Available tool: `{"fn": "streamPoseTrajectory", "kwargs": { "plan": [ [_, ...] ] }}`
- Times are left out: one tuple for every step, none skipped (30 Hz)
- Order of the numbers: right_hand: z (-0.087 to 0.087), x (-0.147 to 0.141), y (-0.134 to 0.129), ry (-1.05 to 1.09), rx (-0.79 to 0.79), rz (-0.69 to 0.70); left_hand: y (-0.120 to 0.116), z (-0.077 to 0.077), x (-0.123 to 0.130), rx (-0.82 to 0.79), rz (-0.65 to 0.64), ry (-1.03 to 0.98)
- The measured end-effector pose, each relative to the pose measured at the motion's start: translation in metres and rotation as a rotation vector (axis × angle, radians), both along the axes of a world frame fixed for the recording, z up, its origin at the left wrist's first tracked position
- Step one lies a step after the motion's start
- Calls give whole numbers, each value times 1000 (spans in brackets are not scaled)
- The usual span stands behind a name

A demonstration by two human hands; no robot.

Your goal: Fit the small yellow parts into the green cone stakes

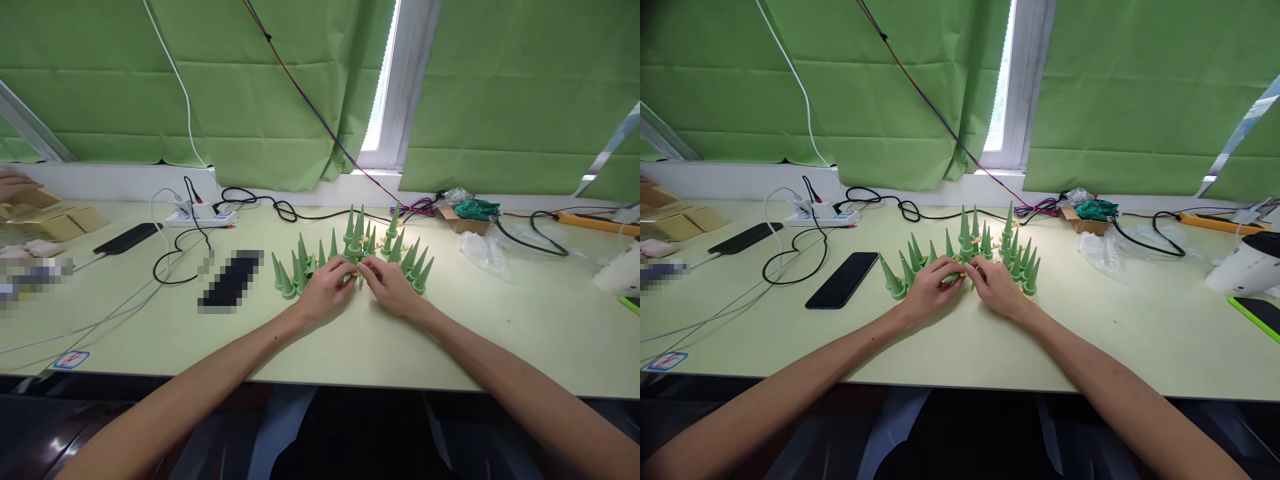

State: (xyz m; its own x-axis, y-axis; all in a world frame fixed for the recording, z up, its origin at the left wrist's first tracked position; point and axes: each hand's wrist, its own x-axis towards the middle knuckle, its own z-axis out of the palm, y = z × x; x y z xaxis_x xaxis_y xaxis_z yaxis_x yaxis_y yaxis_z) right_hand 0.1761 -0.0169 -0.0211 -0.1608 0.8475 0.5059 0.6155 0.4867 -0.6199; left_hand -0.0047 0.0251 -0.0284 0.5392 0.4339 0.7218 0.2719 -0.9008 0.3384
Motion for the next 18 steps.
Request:
{"fn": "streamPoseTrajectory", "kwargs": {
  "plan": [
    [1,0,-1,13,-12,11,0,0,0,4,2,-2],
    [2,0,-1,22,-22,22,0,1,0,8,6,-6],
    [2,0,-2,28,-28,29,0,1,0,11,10,-10],
    [2,0,-2,30,-32,35,0,1,0,15,15,-12],
    [2,0,-2,31,-32,38,0,2,0,18,20,-13],
    [2,0,-2,32,-30,39,0,2,0,22,23,-13],
    [2,0,-2,31,-27,38,0,2,0,25,24,-14],
    [2,0,-2,30,-23,36,-1,2,0,28,21,-14],
    [1,0,-2,29,-18,33,-1,2,0,30,16,-13],
    [1,1,-2,30,-12,29,-1,2,0,34,9,-10],
    [0,1,-1,30,-7,26,-1,2,0,41,2,-5],
    [0,1,-1,30,-4,24,-1,2,-1,51,-4,4],
    [0,2,0,32,-1,23,-1,2,-1,66,-9,12],
    [-1,2,0,34,3,22,-1,2,-1,81,-13,22],
    [-1,2,0,36,6,23,0,2,-2,97,-13,33],
    [-1,2,0,38,9,24,0,1,-2,112,-14,44],
    [-1,2,1,39,11,22,1,1,-2,128,-13,53],
    [-1,2,1,40,13,21,2,0,-3,145,-11,62]
  ]
}}
